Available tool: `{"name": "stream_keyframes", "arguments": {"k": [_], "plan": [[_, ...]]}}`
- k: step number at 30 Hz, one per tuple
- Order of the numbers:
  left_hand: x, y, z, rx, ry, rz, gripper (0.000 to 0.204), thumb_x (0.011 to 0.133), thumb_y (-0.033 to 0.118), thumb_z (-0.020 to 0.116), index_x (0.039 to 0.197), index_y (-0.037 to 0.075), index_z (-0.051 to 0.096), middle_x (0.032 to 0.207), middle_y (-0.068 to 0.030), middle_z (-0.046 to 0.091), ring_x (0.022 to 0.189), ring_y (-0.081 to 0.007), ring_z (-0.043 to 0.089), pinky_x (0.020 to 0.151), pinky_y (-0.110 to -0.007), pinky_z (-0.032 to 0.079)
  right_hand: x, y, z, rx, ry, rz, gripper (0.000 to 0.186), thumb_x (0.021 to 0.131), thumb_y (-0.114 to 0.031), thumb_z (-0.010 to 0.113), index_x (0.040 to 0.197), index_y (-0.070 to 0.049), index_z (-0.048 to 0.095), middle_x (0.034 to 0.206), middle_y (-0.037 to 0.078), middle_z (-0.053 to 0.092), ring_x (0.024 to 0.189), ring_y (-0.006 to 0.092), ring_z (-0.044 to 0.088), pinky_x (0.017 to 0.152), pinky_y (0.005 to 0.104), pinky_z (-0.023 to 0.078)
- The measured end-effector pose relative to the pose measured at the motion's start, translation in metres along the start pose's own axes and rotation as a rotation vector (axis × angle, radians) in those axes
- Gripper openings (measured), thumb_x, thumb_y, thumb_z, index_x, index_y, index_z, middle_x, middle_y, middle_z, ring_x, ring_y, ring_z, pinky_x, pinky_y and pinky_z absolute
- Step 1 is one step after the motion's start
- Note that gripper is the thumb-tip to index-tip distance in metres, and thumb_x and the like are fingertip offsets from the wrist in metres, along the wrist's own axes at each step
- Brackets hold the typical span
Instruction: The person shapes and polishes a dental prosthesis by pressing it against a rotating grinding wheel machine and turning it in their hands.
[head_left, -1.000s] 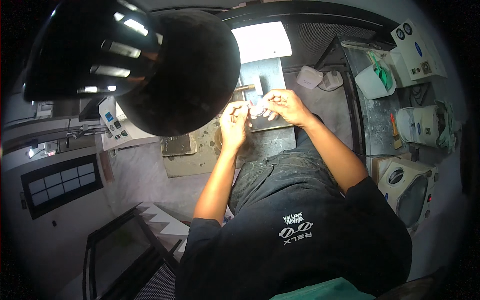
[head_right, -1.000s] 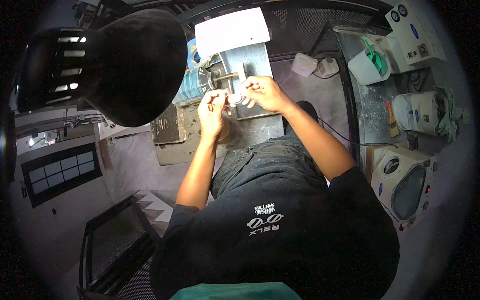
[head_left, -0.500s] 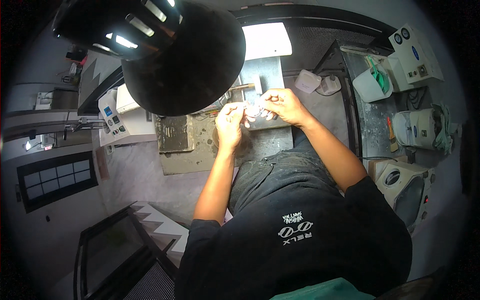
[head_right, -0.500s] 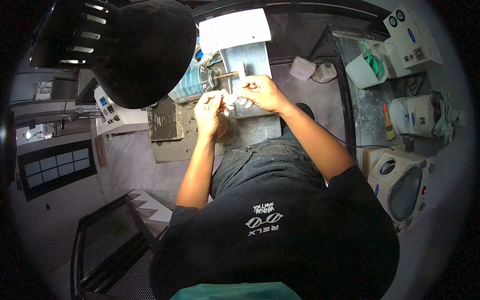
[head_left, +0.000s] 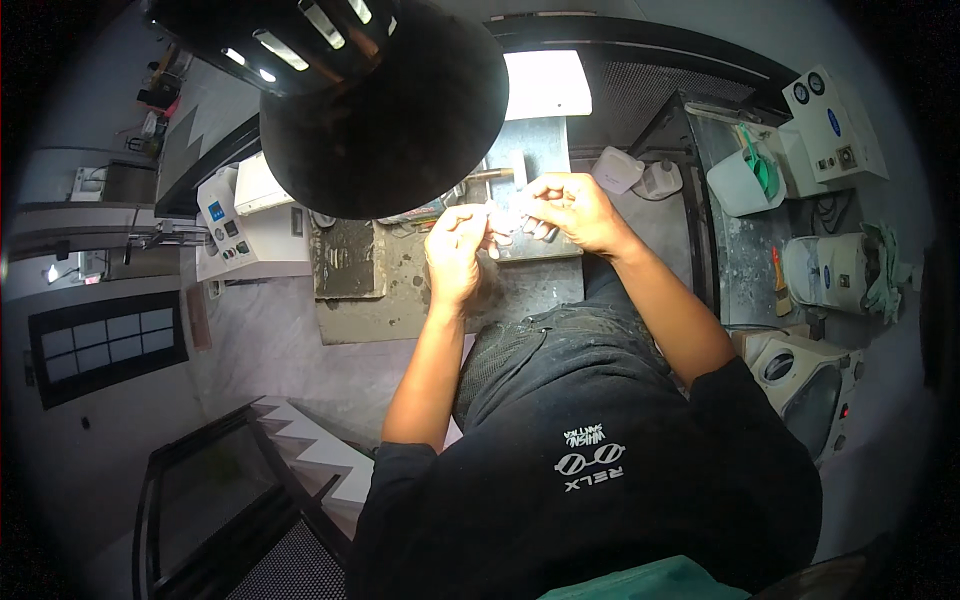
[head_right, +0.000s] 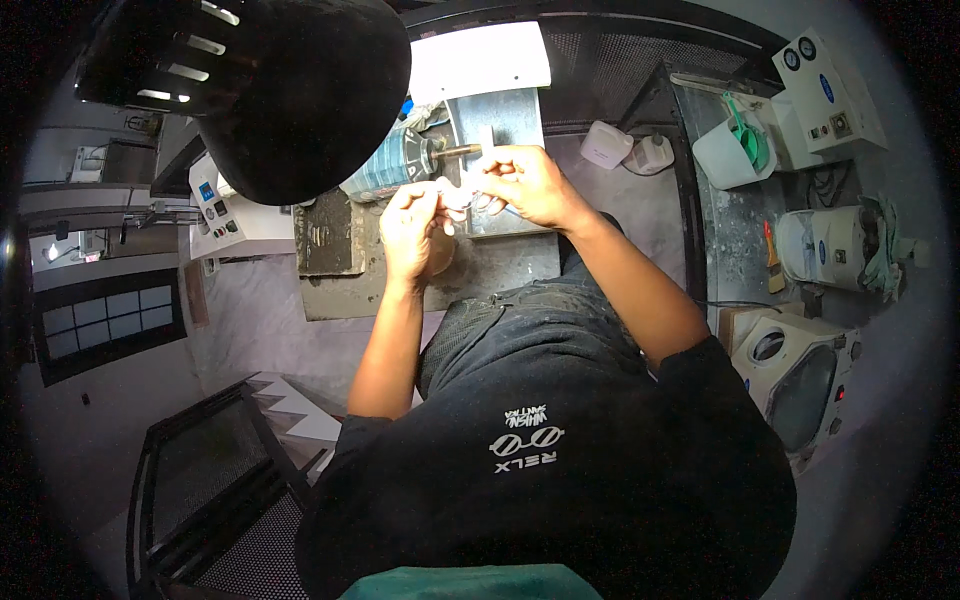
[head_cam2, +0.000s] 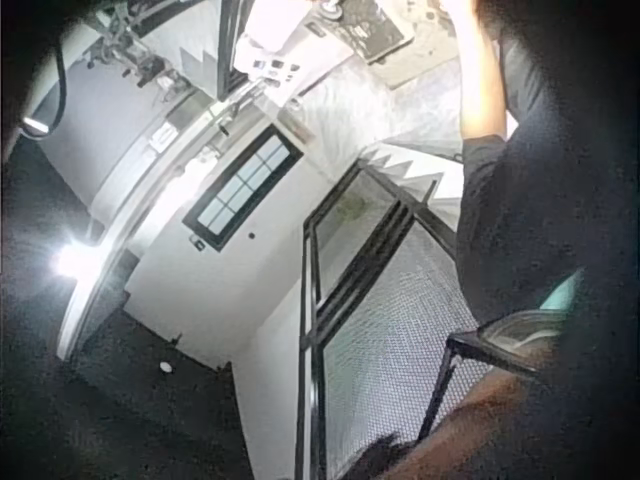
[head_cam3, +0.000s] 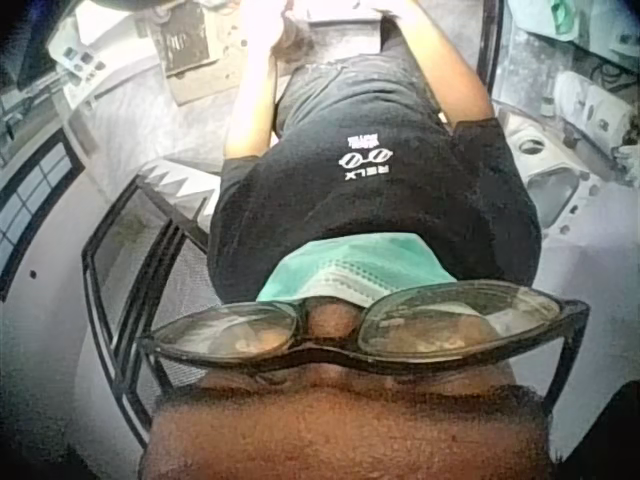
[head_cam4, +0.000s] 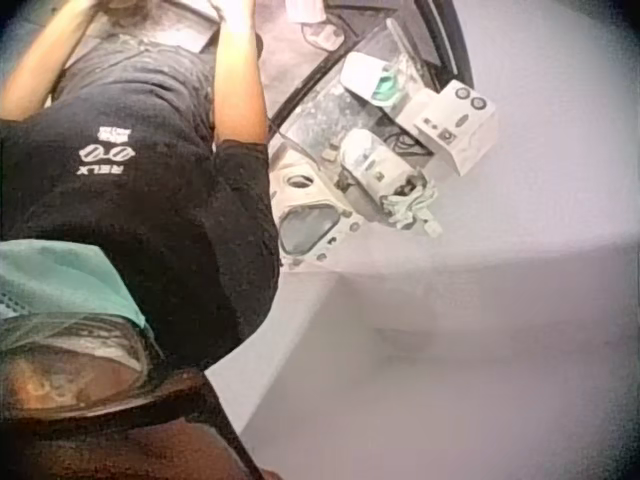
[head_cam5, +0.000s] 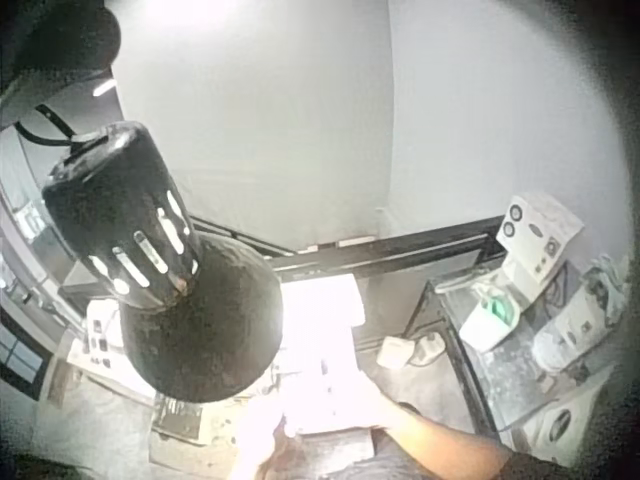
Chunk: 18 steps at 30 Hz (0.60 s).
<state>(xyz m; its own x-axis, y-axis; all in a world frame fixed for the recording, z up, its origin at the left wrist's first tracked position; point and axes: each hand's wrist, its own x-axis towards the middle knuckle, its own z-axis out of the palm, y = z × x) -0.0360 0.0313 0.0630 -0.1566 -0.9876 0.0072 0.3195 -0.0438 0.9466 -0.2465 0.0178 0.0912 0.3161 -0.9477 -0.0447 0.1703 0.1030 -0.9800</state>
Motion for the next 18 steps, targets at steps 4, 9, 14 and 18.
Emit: {"name": "stream_keyframes", "arguments": {"k": [4, 9, 14, 18], "plan": [[-0.004, 0.021, 0.010, -0.039, 0.014, 0.055, 0.016, 0.098, 0.009, 0.056, 0.106, -0.004, 0.061, 0.090, -0.0142, 0.070, 0.072, -0.0175, 0.067, 0.060, -0.027, 0.052, -0.003, -0.024, 0.005, 0.007, -0.018, -0.011, 0.017, 0.093, -0.009, 0.064, 0.103, 0.004, 0.066, 0.084, 0.010, 0.070, 0.070, 0.0115, 0.066, 0.064, 0.0243, 0.056], [-0.008, 0.052, 0.023, 0.093, 0.014, 0.140, 0.013, 0.097, 0.004, 0.056, 0.106, -0.004, 0.062, 0.089, -0.0143, 0.070, 0.068, -0.0158, 0.065, 0.062, -0.026, 0.052, -0.010, -0.051, 0.009, 0.022, -0.046, -0.042, 0.015, 0.094, -0.006, 0.062, 0.103, 0.005, 0.066, 0.084, 0.011, 0.070, 0.072, 0.0147, 0.068, 0.065, 0.0255, 0.056], [-0.011, 0.068, 0.035, 0.089, -0.003, 0.160, 0.013, 0.096, 0.001, 0.056, 0.106, -0.005, 0.062, 0.088, -0.0157, 0.070, 0.068, -0.0158, 0.065, 0.062, -0.026, 0.051, -0.014, -0.061, 0.009, 0.019, -0.054, -0.059, 0.014, 0.094, -0.005, 0.061, 0.102, 0.006, 0.065, 0.083, 0.012, 0.069, 0.074, 0.0163, 0.069, 0.065, 0.0264, 0.057], [-0.010, 0.073, 0.038, 0.089, -0.025, 0.162, 0.012, 0.095, 0.000, 0.057, 0.105, -0.005, 0.062, 0.086, -0.0160, 0.070, 0.067, -0.0155, 0.065, 0.061, -0.025, 0.051, -0.017, -0.062, 0.008, 0.030, -0.050, -0.056, 0.014, 0.094, -0.007, 0.062, 0.102, 0.004, 0.067, 0.085, 0.010, 0.070, 0.075, 0.0141, 0.068, 0.064, 0.0258, 0.057]]}}
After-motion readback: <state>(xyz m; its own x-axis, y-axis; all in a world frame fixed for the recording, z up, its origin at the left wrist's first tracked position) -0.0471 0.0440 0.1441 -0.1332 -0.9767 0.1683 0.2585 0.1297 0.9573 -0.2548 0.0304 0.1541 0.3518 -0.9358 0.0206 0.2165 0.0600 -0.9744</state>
